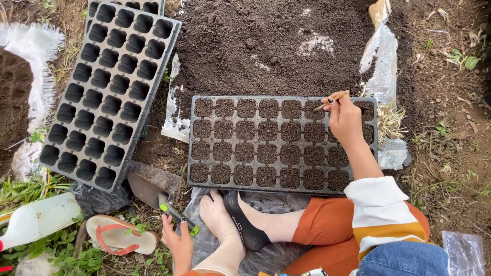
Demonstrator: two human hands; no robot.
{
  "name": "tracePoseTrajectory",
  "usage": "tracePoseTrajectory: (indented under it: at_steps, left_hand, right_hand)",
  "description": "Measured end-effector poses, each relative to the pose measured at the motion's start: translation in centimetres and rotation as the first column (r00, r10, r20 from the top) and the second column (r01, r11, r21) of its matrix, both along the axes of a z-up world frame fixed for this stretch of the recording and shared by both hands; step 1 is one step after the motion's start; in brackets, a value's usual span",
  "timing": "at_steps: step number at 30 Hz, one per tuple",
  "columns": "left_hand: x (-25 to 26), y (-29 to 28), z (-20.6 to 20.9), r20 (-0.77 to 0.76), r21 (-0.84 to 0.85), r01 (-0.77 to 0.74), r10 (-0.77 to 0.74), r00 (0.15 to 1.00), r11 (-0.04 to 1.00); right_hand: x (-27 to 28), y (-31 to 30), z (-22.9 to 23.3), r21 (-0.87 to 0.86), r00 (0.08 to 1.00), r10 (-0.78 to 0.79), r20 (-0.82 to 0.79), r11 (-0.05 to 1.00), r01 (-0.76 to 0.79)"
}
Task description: The person sits on the ground and uses a small stick to poke holes in the soil within a seedling tray. They then place seeds into the holes and cover them with soil.
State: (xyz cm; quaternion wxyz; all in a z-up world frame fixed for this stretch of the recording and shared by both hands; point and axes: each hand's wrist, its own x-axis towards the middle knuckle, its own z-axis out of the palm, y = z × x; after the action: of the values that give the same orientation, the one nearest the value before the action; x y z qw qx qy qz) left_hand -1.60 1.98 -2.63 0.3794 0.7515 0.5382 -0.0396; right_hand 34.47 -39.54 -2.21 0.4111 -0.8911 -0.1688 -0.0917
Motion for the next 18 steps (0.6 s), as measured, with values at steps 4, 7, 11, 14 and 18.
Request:
tracePoseTrajectory:
  at_steps: [4, 7, 11, 14, 18]
  left_hand:
    - [0.3, -0.2, 0.5, 0.022, 0.001, -0.002, 0.002, 1.000, 1.000]
    - [1.1, -0.7, 1.9, 0.009, -0.025, -0.008, 0.008, 1.000, 1.000]
    - [1.7, -1.1, 3.3, 0.006, -0.058, -0.001, 0.001, 1.000, 0.998]
    - [2.1, -1.2, 3.3, 0.000, -0.064, -0.016, 0.016, 1.000, 0.998]
    - [1.2, -1.0, 2.1, -0.003, -0.043, 0.015, -0.015, 1.000, 0.999]
  right_hand:
    - [0.6, 0.8, -2.0, 0.017, 1.000, -0.001, 0.002, 1.000, 0.001]
    - [0.7, 1.8, -1.9, 0.074, 0.997, -0.058, -0.048, 0.995, 0.061]
    - [0.4, 1.4, -2.2, 0.022, 0.995, -0.032, -0.089, 0.999, 0.034]
    - [1.2, 0.8, -1.7, 0.043, 0.993, -0.051, -0.111, 0.998, 0.056]
    - [1.3, 2.0, -1.2, 0.023, 0.993, -0.049, -0.104, 0.998, 0.051]
